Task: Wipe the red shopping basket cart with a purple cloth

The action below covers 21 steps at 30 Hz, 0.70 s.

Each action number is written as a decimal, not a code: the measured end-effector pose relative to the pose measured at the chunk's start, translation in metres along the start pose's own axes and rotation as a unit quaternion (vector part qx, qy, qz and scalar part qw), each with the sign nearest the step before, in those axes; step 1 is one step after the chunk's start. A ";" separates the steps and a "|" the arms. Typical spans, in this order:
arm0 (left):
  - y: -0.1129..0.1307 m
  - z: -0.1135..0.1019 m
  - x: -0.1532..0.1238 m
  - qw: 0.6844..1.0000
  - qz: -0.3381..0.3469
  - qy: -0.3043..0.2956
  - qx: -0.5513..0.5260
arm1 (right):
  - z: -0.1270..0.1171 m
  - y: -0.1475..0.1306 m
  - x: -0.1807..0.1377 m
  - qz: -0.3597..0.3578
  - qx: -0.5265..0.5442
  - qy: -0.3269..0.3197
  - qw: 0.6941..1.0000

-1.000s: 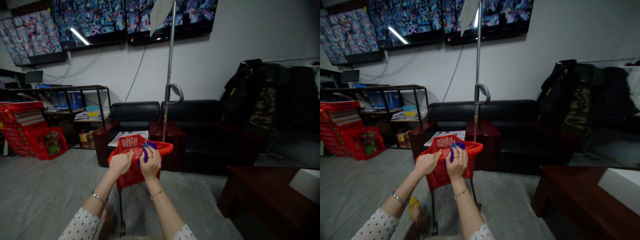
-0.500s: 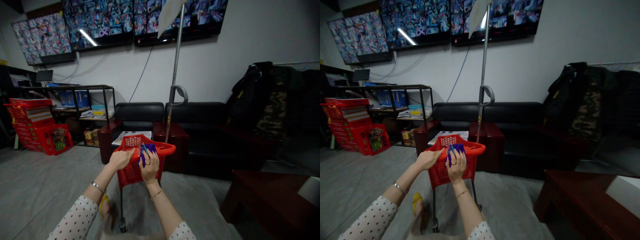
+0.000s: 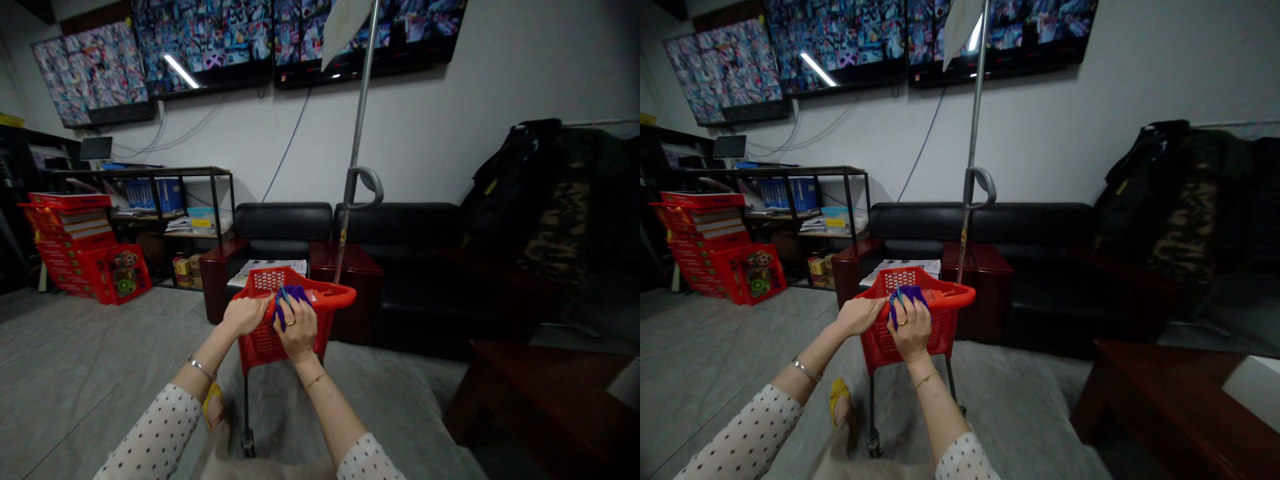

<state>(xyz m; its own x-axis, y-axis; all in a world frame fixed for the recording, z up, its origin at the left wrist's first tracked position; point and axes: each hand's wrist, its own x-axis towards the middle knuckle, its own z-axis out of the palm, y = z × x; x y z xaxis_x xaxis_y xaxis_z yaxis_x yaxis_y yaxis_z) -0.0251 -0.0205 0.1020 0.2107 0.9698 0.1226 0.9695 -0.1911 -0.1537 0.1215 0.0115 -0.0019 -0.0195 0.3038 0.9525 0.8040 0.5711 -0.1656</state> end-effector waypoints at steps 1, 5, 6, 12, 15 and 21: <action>-0.001 0.000 0.000 1.000 -0.004 -0.002 -0.002 | -0.002 0.007 0.000 -0.013 0.008 -0.010 1.000; 0.005 -0.003 0.000 1.000 -0.020 -0.001 -0.022 | -0.009 0.030 0.003 0.076 0.001 0.037 0.996; 0.007 -0.003 0.000 0.999 -0.028 0.001 -0.029 | -0.007 0.027 0.003 0.103 -0.008 0.056 0.993; 0.006 -0.001 0.000 1.000 -0.015 0.005 -0.009 | 0.000 0.001 -0.002 -0.032 0.000 0.017 0.999; 0.001 0.004 0.000 1.000 -0.015 0.003 0.000 | -0.016 0.046 0.009 -0.043 -0.001 -0.016 0.999; 0.006 0.005 0.003 0.999 -0.038 0.016 -0.020 | -0.040 0.119 0.037 0.182 -0.036 0.059 0.981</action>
<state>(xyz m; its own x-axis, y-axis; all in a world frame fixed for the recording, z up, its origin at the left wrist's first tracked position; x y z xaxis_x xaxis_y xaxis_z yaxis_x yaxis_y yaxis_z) -0.0195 -0.0180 0.0962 0.1398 0.9766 0.1635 0.9869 -0.1239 -0.1036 0.2401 0.0604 0.0237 0.3422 0.3854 0.8569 0.7848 0.3843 -0.4862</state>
